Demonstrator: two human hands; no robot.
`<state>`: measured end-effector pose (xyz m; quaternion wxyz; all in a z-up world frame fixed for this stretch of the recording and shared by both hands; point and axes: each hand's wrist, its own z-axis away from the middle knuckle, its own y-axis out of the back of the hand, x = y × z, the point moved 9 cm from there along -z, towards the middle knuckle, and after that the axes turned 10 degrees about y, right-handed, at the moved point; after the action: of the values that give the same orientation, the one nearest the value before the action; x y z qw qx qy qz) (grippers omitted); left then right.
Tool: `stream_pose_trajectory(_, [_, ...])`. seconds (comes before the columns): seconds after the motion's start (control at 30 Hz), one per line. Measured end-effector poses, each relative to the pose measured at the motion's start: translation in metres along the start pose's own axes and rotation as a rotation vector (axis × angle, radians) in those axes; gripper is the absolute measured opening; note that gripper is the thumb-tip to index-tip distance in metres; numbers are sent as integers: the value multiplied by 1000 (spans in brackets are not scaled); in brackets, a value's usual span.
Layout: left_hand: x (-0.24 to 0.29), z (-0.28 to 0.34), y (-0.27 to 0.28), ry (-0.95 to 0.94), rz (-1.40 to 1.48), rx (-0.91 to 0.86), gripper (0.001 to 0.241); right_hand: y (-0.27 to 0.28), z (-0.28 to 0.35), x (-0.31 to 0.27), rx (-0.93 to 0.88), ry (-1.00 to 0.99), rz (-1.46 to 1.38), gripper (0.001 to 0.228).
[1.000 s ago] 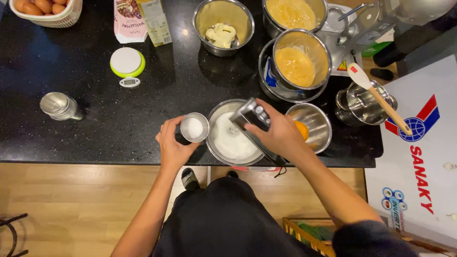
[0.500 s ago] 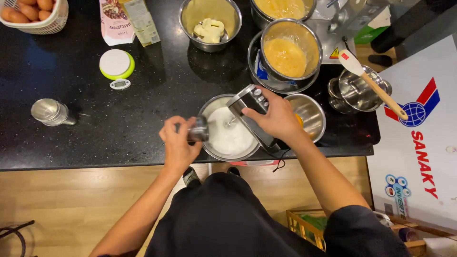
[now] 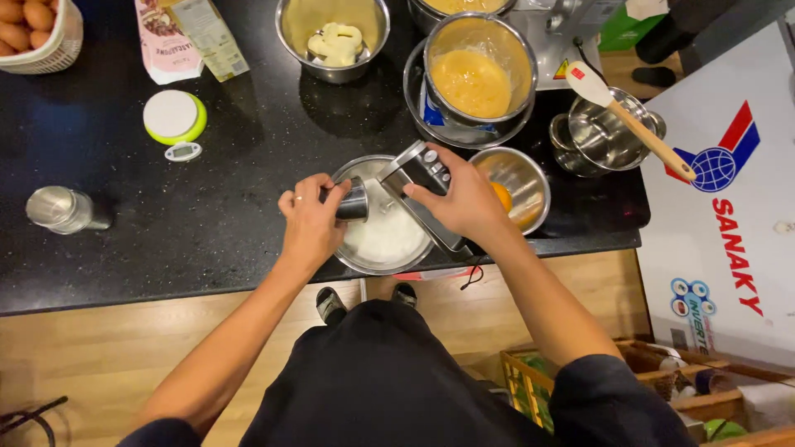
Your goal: Whisking egg whites in a bowl using a hand mixer while adding sugar.
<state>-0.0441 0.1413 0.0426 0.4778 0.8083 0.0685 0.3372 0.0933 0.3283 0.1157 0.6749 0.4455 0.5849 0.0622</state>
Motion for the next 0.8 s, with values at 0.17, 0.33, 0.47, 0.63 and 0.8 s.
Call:
stream_pose_trajectory(0.17, [-12, 12, 19, 56, 26, 32, 76, -2, 8, -10, -35, 28, 2, 72])
stream_pose_trajectory(0.33, [-34, 39, 36, 253, 204, 186, 74, -13, 31, -43, -138, 69, 10, 72])
stream_pose_trajectory(0.47, [-57, 58, 32, 380, 230, 220, 76, -26, 32, -67, -245, 102, 107, 73])
stream_pose_trajectory(0.63, [-107, 81, 17, 687, 525, 270, 76, -34, 14, -55, -193, 128, 25, 72])
stream_pose_trajectory(0.8, [-184, 106, 1, 901, 410, 331, 82, -13, 19, -47, -114, 64, 92, 74])
